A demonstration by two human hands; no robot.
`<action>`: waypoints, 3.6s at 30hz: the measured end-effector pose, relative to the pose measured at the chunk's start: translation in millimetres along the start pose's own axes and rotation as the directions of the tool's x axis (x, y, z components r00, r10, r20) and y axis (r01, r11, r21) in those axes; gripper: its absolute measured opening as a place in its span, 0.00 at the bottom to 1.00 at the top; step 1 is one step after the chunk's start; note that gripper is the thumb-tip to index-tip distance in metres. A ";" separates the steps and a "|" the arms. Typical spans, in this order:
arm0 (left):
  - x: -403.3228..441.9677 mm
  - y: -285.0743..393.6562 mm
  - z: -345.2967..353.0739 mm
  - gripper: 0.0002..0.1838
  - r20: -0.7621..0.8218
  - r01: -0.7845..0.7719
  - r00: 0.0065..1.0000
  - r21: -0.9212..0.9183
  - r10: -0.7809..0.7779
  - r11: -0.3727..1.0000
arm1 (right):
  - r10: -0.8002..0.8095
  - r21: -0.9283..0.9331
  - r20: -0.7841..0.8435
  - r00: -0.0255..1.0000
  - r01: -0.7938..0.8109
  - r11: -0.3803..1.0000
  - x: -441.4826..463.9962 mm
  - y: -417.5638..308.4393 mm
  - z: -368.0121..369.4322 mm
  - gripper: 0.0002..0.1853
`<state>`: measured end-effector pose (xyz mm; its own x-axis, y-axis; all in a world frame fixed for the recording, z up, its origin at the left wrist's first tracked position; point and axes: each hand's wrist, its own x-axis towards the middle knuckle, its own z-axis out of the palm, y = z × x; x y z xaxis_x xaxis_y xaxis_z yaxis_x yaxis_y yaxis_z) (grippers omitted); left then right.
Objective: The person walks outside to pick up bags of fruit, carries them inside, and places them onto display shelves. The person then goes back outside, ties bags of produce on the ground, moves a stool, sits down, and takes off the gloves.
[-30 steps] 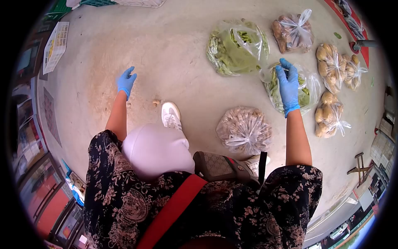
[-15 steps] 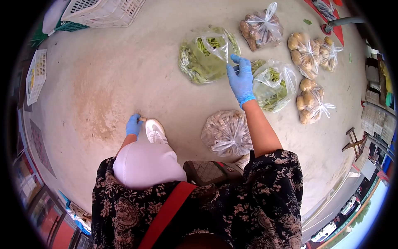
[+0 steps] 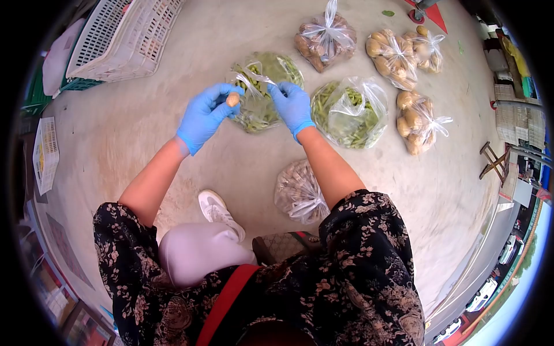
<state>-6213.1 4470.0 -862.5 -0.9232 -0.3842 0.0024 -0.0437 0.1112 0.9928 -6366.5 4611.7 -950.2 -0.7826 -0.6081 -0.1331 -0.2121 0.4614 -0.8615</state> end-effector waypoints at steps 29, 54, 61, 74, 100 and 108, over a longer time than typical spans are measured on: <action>77.0 -36.8 46.3 0.15 0.400 -0.483 0.805 0.871 0.437 0.092 | -0.039 -0.401 0.859 0.510 0.719 0.567 -182.9 142.0 -107.2 0.16; 77.1 -18.3 -62.2 0.02 -0.355 0.059 0.934 0.068 -0.031 0.996 | -0.144 -0.210 0.748 0.648 0.436 0.875 -139.4 69.8 -108.0 0.09; 78.3 -20.2 -91.5 0.04 -0.405 0.224 0.910 0.296 -0.090 0.928 | -0.244 -0.286 0.379 0.893 0.364 0.887 -35.2 2.2 -62.5 0.08; 38.4 32.3 -107.5 0.21 -0.007 0.430 0.901 -0.128 -0.435 0.894 | -0.867 -0.082 0.362 0.343 0.938 0.336 -17.4 -115.8 44.2 0.14; -11.2 -3.8 -123.4 0.16 0.036 0.394 0.901 -0.486 -0.432 0.780 | 0.011 -0.671 0.665 0.746 0.592 0.446 45.8 -35.2 131.7 0.11; -6.1 -11.2 -119.4 0.16 0.006 0.369 0.906 -0.500 -0.423 0.783 | -0.305 -0.591 0.541 0.784 0.612 0.526 51.5 -2.5 192.1 0.05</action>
<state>-6161.4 4361.8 -859.4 -0.8202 -0.3897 -0.4188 -0.1840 -0.5135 0.8381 -6293.9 4455.2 -1049.0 -0.2324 -0.9668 -0.1064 -0.9362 0.2520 -0.2451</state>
